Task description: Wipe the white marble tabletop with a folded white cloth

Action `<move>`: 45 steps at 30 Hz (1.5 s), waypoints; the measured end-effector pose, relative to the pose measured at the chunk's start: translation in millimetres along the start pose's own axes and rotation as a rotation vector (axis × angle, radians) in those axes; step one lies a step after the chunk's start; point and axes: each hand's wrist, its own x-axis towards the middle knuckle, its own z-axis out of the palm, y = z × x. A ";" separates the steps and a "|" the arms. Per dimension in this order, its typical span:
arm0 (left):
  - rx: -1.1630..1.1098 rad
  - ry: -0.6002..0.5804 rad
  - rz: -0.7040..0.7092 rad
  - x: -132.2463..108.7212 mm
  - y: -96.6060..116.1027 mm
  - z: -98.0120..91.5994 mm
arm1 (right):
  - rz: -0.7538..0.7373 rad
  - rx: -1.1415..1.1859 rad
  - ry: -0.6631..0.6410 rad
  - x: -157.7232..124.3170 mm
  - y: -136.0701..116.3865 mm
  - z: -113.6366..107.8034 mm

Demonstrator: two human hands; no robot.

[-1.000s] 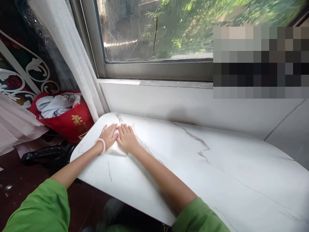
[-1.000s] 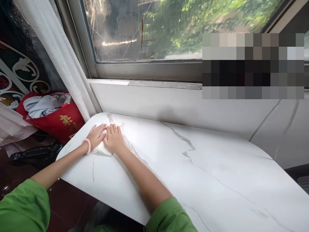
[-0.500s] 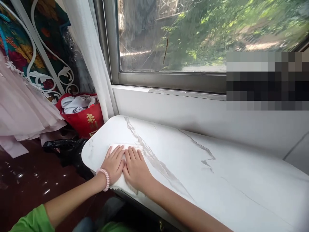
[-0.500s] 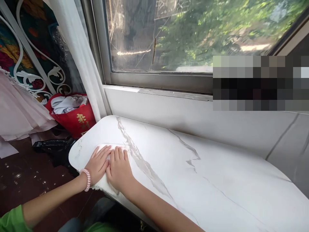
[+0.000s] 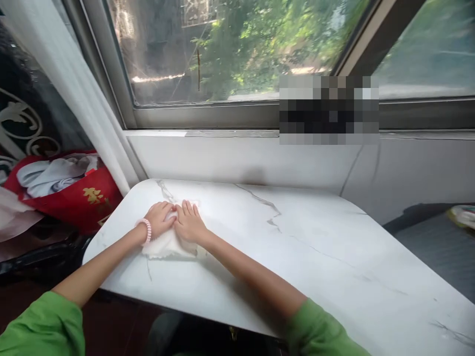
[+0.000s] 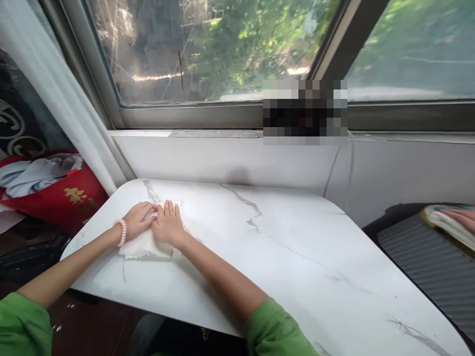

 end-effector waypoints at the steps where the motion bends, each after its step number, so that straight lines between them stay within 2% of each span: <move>1: 0.001 0.021 -0.002 16.6 -6.1 3.0 | 0.037 0.029 0.021 13.7 7.1 -1.3; 3: 0.019 0.064 -0.003 49.2 -16.6 10.9 | 0.095 0.047 0.114 39.7 20.8 -3.6; 6: 0.028 0.063 0.022 94.3 -29.1 21.9 | 0.130 0.005 0.250 72.2 40.4 -6.9; 11: 0.012 0.093 0.069 147.7 -41.6 31.4 | 0.134 -0.050 0.330 104.6 71.1 -14.0; 15: -0.026 0.115 0.091 165.6 -45.1 35.4 | 0.150 -0.051 0.390 113.3 82.8 -16.8; 20: -0.065 0.114 0.090 165.0 -45.1 35.8 | 0.146 -0.043 0.428 111.4 82.3 -16.7; 26: -0.057 0.096 0.022 145.6 -27.6 33.0 | 0.119 -0.040 0.399 95.1 78.7 -18.7; 30: -0.012 0.095 -0.041 116.9 -0.4 32.2 | 0.090 -0.044 0.333 62.6 74.1 -18.5; 33: 0.041 0.091 -0.035 83.8 25.8 35.0 | 0.069 -0.054 0.267 23.8 69.0 -17.7; 38: 0.103 0.131 0.043 12.3 72.7 41.9 | 0.011 -0.118 0.184 -56.5 57.5 -13.1; 42: 0.146 0.173 0.212 -38.8 105.9 40.6 | -0.073 -0.251 0.230 -120.9 44.8 -3.8; 45: 0.150 0.167 0.332 -61.3 123.0 37.1 | -0.105 -0.349 0.327 -157.5 36.3 4.3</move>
